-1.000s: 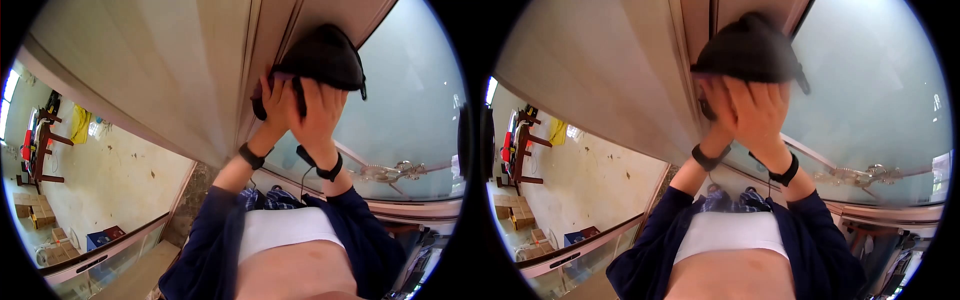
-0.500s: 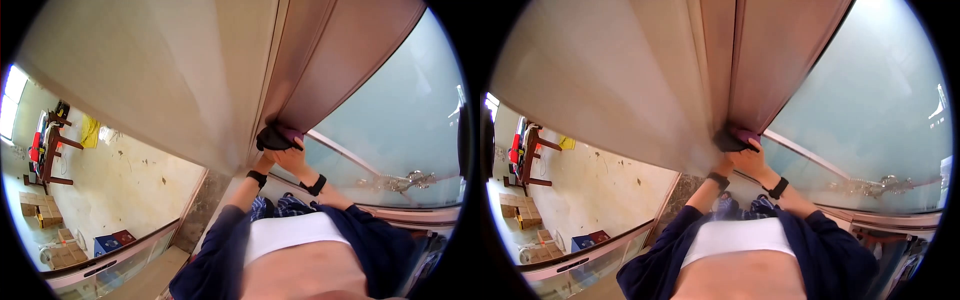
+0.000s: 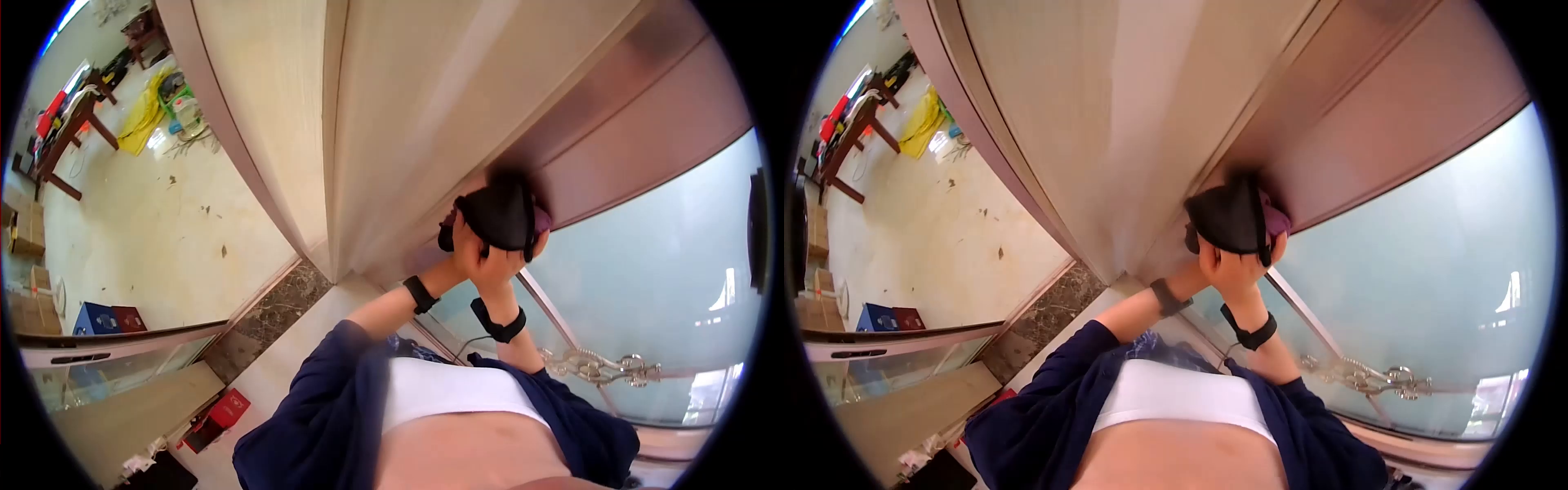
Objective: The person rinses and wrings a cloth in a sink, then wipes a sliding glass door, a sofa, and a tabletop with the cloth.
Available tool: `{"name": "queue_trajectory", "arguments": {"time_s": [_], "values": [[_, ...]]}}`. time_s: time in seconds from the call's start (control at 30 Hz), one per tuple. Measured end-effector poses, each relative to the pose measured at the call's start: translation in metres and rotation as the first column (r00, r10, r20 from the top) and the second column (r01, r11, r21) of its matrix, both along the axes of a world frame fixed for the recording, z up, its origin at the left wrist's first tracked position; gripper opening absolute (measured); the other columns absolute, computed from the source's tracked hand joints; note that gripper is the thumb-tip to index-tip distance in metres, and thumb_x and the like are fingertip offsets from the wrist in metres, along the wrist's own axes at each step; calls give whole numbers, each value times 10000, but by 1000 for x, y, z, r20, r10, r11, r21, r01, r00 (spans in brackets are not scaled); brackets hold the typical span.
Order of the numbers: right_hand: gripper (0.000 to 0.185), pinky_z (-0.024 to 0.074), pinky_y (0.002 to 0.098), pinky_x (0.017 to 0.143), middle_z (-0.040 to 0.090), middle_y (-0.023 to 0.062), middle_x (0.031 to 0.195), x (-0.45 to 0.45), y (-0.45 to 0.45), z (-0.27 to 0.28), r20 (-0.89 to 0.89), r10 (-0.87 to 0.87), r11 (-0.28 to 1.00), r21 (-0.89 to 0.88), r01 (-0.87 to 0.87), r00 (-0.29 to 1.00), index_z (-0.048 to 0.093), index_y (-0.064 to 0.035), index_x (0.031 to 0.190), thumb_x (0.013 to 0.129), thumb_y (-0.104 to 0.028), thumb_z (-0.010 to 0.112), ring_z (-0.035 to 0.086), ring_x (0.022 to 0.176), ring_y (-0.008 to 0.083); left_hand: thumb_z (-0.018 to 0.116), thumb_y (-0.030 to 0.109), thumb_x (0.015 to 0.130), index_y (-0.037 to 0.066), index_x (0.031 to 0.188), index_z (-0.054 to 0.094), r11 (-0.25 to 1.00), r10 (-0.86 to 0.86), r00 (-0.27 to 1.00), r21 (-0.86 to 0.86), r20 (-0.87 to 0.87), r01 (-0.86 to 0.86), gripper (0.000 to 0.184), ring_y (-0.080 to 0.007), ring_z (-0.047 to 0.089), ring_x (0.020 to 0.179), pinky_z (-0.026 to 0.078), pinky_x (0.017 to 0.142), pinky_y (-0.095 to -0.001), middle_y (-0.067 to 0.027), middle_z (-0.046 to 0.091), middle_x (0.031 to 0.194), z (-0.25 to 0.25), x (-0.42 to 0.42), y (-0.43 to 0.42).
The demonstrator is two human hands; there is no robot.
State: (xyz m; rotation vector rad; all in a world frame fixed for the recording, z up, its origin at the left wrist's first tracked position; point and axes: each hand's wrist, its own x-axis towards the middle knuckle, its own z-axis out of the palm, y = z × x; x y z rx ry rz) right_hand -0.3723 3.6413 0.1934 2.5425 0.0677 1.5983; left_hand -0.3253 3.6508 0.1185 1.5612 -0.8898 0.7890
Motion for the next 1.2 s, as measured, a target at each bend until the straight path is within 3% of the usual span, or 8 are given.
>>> {"name": "queue_trajectory", "arguments": {"time_s": [0.17, 0.53, 0.67, 0.77, 0.87, 1.07, 1.17, 1.2], "values": [[311, 161, 461, 1038, 594, 110, 1142, -3, -7, -42, -71, 1, 999, 38, 2, 997, 671, -120, 1009, 734, -264, 646, 508, 1106, 303, 461, 294, 864, 51, 1088, 562, 936, -100, 967, 306, -236, 171, 346, -323, 472, 1155, 248, 1013, -549, -149, 543, 1182, -84, -10, 33], [353, 267, 401, 925, 592, -26, 1093, -10, -3, -103, -167, -165, 983, -104, 149, 972, 620, -218, 1067, 742, -343, 559, 500, 1006, 177, 446, 289, 871, 54, 1081, 563, 877, -94, 945, 423, -313, 227, 336, -318, 453, 1190, 236, 1026, -538, -152, 532, 1218, -118, -6, 42], [315, 255, 365, 1002, 558, -83, 1127, -16, -21, -220, -352, -234, 963, -212, 166, 906, 542, -245, 1152, 856, -293, 446, 459, 1102, 105, 441, 287, 873, 56, 1078, 563, 857, -70, 935, 458, -349, 236, 333, -316, 446, 1203, 231, 1030, -533, -153, 528, 1232, -133, -15, 57], [300, 241, 357, 1060, 548, -79, 1169, -32, -8, -175, -471, -351, 910, -374, 177, 809, 546, -225, 1145, 863, -239, 443, 436, 1170, 106, 437, 286, 875, 56, 1076, 563, 841, -54, 920, 479, -388, 251, 330, -315, 440, 1213, 228, 1034, -530, -153, 525, 1242, -143, -32, 75], [285, 253, 427, 1060, 565, 26, 1201, -40, 3, -99, -460, 13, 1000, 3, -13, 888, 625, -172, 1057, 798, -181, 506, 475, 1165, 218, 433, 284, 877, 57, 1074, 564, 885, -60, 940, 419, -336, 206, 328, -314, 435, 1222, 225, 1037, -527, -154, 522, 1252, -127, -43, 71], [348, 226, 463, 1055, 540, 166, 1216, -49, -18, 34, -71, 169, 912, 390, -128, 983, 633, -55, 1059, 728, -147, 578, 452, 1184, 345, 425, 282, 880, 59, 1070, 564, 990, 133, 964, -74, 232, -119, 323, -311, 424, 1242, 218, 1044, -521, -155, 516, 1272, 27, -8, -21], [364, 227, 419, 1061, 545, 158, 1215, -44, -25, 64, 37, 332, 829, 465, -310, 943, 602, -26, 1101, 755, -137, 573, 457, 1187, 325, 435, 235, 865, 73, 1097, 561, 985, 170, 945, -47, 278, -163, 310, -321, 399, 1263, 227, 1043, -522, -164, 524, 1262, 86, -9, -12], [359, 253, 408, 1044, 557, 158, 1191, -39, -24, 63, 52, 345, 827, 456, -329, 937, 595, -11, 1103, 760, -112, 567, 478, 1160, 315, 438, 233, 863, 68, 1095, 562, 979, -136, 991, -152, -5, 134, 310, -323, 397, 1263, 225, 1045, -521, -166, 517, 1269, 74, -10, -17]]}}
